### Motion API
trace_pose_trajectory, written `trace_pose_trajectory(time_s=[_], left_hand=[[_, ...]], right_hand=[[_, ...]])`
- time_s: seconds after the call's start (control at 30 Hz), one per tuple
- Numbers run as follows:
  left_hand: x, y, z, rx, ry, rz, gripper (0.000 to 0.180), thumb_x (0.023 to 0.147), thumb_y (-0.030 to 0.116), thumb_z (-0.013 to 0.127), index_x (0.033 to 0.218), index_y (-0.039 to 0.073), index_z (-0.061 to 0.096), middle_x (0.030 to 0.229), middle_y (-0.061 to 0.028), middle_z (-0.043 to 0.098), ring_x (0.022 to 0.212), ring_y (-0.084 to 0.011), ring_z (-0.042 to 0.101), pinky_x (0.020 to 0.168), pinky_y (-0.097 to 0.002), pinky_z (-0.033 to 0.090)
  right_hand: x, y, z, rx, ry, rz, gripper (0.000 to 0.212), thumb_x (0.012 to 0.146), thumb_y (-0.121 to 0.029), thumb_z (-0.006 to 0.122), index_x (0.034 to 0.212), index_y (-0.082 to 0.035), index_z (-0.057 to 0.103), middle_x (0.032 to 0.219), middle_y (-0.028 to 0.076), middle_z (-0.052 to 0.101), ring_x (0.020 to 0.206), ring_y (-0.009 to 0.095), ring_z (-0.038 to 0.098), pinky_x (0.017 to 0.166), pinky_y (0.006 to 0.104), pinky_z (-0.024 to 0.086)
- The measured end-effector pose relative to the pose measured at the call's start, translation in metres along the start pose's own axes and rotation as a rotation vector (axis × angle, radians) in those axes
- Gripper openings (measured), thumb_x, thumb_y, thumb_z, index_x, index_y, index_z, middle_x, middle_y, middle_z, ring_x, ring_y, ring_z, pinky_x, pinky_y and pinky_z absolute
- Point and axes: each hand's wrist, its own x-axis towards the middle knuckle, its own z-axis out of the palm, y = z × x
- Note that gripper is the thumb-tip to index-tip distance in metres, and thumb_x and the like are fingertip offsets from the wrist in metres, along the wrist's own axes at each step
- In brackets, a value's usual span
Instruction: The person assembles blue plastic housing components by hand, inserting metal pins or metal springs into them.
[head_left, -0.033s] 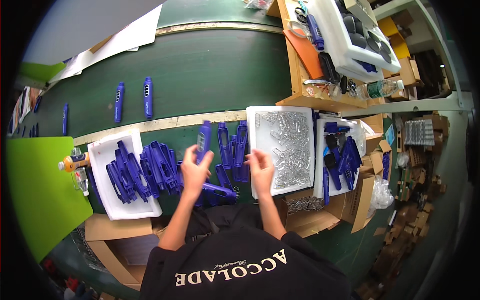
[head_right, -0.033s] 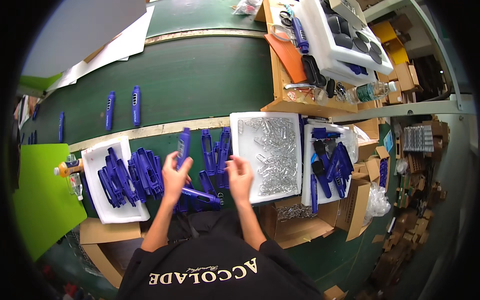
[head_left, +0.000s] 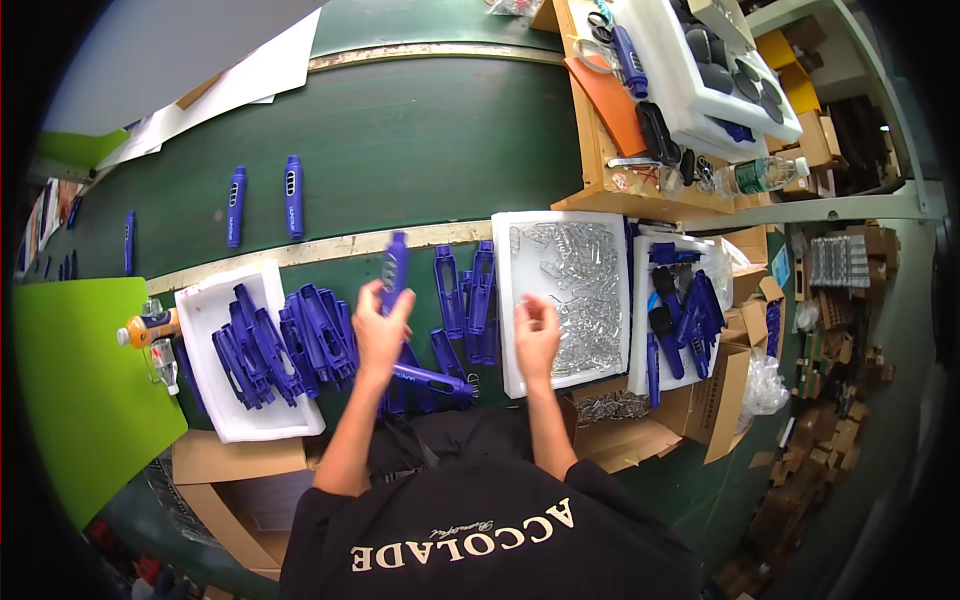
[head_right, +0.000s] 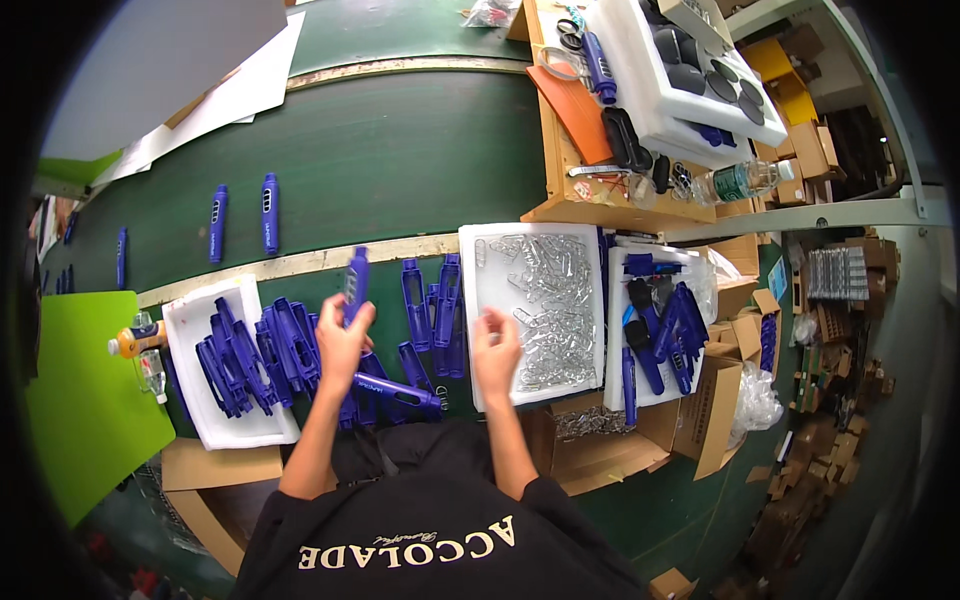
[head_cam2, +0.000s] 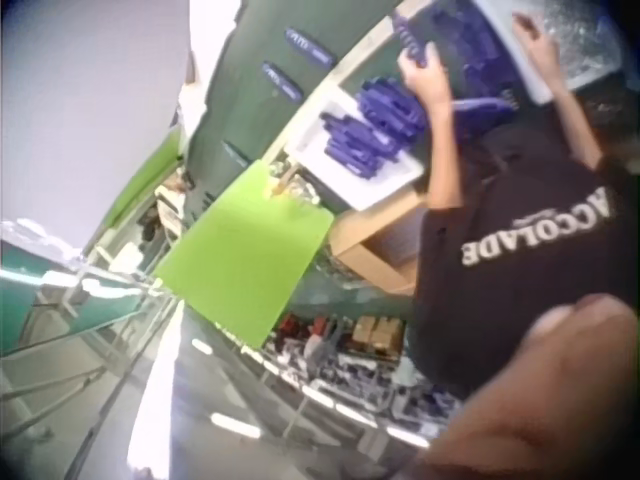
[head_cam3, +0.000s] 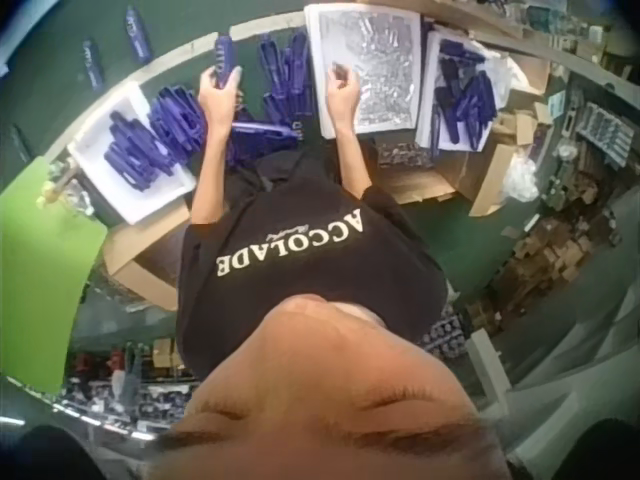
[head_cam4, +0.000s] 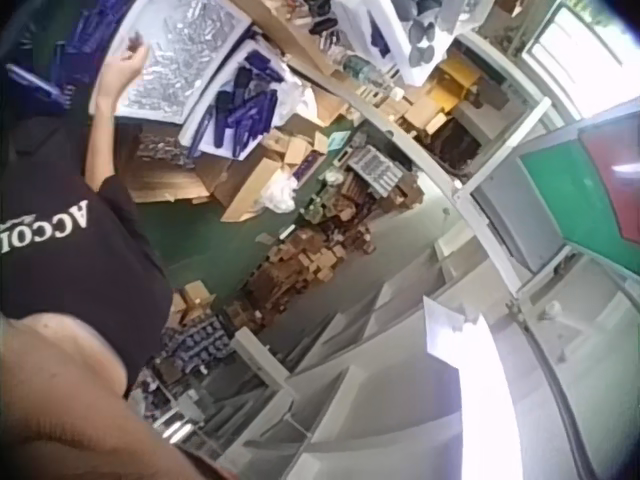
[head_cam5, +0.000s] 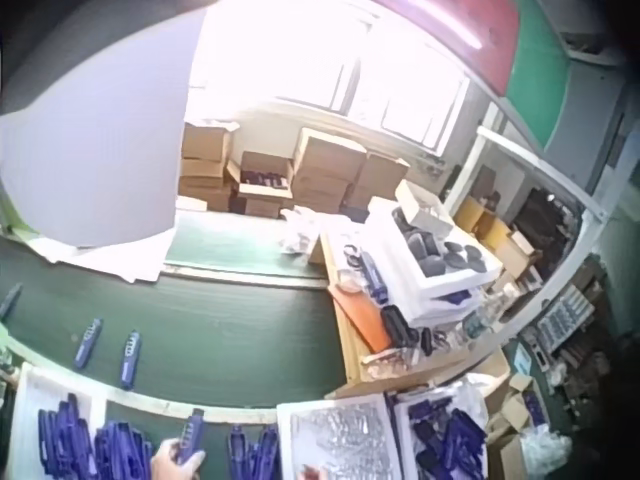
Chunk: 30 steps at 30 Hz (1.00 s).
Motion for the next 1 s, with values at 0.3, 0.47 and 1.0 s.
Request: trace_pose_trajectory(time_s=[0.3, 0.47, 1.0], left_hand=[[0.224, -0.008, 0.022, 0.746, 0.631, 0.482, 0.050, 0.076, 0.033, 0.082, 0.104, -0.001, 0.059, 0.109, -0.0175, 0.054, 0.107, -0.0357, 0.052, 0.094, -0.0459, 0.045], [0.221, 0.000, 0.038, 0.930, 0.803, 0.641, 0.054, 0.078, 0.037, 0.080, 0.109, 0.000, 0.056, 0.107, -0.0167, 0.054, 0.106, -0.0341, 0.052, 0.093, -0.0451, 0.044], [0.050, -0.093, 0.082, 0.395, 0.126, 0.381, 0.021, 0.087, 0.006, 0.064, 0.104, -0.003, 0.056, 0.103, -0.0244, 0.058, 0.095, -0.0421, 0.060, 0.086, -0.0485, 0.048]], right_hand=[[0.064, 0.071, -0.046, -0.514, 0.062, -0.446, 0.008, 0.078, -0.010, 0.076, 0.084, -0.006, 0.073, 0.089, 0.006, 0.063, 0.090, 0.030, 0.056, 0.084, 0.0409, 0.045], [0.057, 0.071, -0.050, -0.350, 0.090, -0.253, 0.014, 0.082, -0.005, 0.072, 0.096, -0.004, 0.072, 0.090, 0.009, 0.064, 0.085, 0.030, 0.061, 0.075, 0.0391, 0.050], [-0.022, 0.036, -0.041, -0.399, -0.217, -0.095, 0.019, 0.094, -0.017, 0.065, 0.103, 0.000, 0.067, 0.095, 0.016, 0.066, 0.081, 0.027, 0.065, 0.072, 0.0367, 0.054]])
